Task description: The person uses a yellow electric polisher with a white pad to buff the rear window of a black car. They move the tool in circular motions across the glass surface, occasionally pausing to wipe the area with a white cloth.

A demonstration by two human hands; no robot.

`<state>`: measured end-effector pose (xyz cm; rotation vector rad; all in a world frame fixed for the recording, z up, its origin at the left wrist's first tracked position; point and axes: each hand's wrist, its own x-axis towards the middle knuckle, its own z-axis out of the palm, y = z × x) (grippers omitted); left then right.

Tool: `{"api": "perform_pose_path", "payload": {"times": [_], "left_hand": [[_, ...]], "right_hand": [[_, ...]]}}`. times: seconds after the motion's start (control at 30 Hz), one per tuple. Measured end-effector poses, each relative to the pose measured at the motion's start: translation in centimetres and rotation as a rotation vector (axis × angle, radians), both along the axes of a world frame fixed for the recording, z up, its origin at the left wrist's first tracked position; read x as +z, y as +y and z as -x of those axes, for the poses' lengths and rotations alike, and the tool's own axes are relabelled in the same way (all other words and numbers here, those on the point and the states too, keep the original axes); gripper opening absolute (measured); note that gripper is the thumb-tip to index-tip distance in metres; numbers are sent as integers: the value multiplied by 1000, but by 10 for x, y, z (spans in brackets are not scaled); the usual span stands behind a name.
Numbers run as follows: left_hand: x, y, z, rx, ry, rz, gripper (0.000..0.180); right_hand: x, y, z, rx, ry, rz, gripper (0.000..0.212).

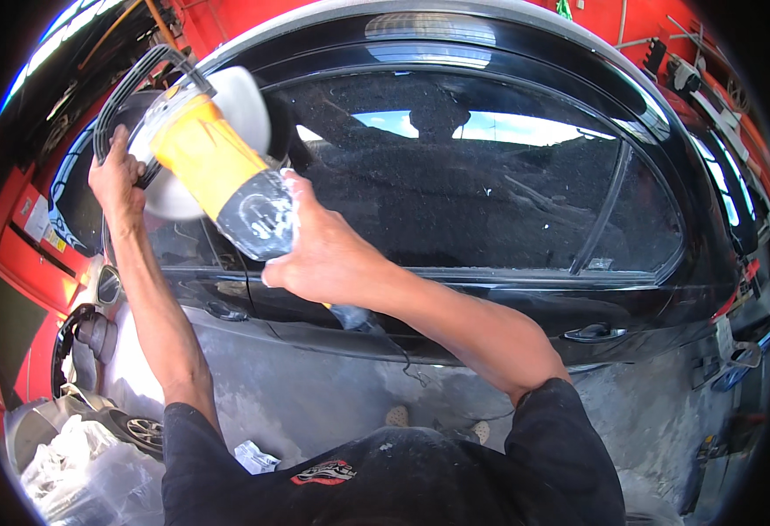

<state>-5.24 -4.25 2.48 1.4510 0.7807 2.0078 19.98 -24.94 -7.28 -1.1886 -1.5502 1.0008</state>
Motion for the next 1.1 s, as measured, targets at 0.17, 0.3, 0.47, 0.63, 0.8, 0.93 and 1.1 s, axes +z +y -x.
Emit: {"api": "perform_pose_path", "payload": {"times": [0.17, 0.3, 0.47, 0.63, 0.8, 0.93, 1.1], "left_hand": [[27, 31, 12, -31, 62, -7, 19], [74, 35, -21, 56, 226, 4, 21], [113, 30, -88, -36, 365, -70, 26], [153, 32, -147, -40, 518, -114, 28], [163, 6, -230, -103, 514, -135, 27], [158, -24, -291, -170, 540, -161, 24], [160, -74, -369, -293, 556, -212, 24]], "right_hand": [[22, 24, 9, -16, -7, -54, 111], [32, 30, 4, -45, 110, -96, 112], [61, -5, -28, -32, 360, -56, 114], [73, -23, -65, -83, 467, -97, 80], [72, -55, -113, -234, 435, -152, 77], [70, -95, -145, -323, 463, -120, 90], [60, -132, -195, -409, 498, -152, 86]]}}
